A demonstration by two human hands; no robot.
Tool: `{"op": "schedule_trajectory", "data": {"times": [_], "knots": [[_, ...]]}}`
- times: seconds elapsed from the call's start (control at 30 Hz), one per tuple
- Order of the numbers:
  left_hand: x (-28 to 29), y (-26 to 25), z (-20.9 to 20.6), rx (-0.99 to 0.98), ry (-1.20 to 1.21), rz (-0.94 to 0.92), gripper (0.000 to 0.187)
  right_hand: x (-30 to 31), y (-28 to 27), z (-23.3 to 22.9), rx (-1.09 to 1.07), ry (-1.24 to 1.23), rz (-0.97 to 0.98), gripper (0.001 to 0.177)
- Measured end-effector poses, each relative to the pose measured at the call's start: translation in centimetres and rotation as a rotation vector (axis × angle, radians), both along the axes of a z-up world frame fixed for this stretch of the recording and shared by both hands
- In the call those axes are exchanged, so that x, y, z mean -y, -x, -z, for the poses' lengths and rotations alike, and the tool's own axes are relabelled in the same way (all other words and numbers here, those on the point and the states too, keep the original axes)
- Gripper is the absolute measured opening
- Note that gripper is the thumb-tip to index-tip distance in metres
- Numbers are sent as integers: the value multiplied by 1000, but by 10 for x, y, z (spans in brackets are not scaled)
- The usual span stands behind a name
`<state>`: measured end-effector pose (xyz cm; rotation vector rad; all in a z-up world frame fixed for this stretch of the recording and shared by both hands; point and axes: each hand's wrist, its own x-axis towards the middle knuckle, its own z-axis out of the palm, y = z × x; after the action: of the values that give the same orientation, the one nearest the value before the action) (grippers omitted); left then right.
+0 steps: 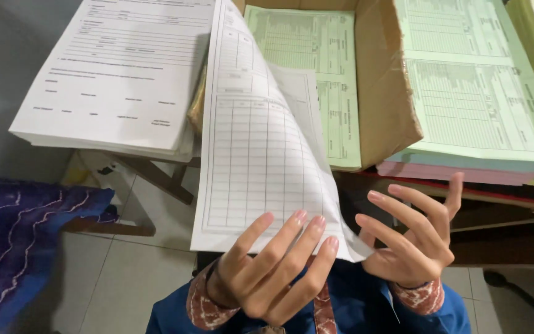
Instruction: Sorting and organizing printed documents into stacks and boxes
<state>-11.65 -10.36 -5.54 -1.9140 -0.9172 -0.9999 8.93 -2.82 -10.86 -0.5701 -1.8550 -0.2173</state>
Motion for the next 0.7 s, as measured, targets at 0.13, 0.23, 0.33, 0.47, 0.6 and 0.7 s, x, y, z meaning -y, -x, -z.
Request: {"op": "schedule_trajectory", "data": {"times": [0.13,0.23,0.33,0.47,0.6,0.7], "knots": [[10,-11,-1,10,82,-90,11,1,-10,8,80,44,-40,21],[20,-22,-5,-34,255,-113,17,0,-13,14,110,79,-94,22],[24,-30,-5,-74,292,-149,20,-2,-20,26,122,110,-226,29],[23,-36,3,-108,233,-175,21,-7,-33,45,156,93,-218,35],[6,-32,1,-35,364,-100,15,-3,-23,35,37,65,-61,20],[-12,-22,12,-32,375,-103,11,-6,-20,27,62,108,12,6]]}}
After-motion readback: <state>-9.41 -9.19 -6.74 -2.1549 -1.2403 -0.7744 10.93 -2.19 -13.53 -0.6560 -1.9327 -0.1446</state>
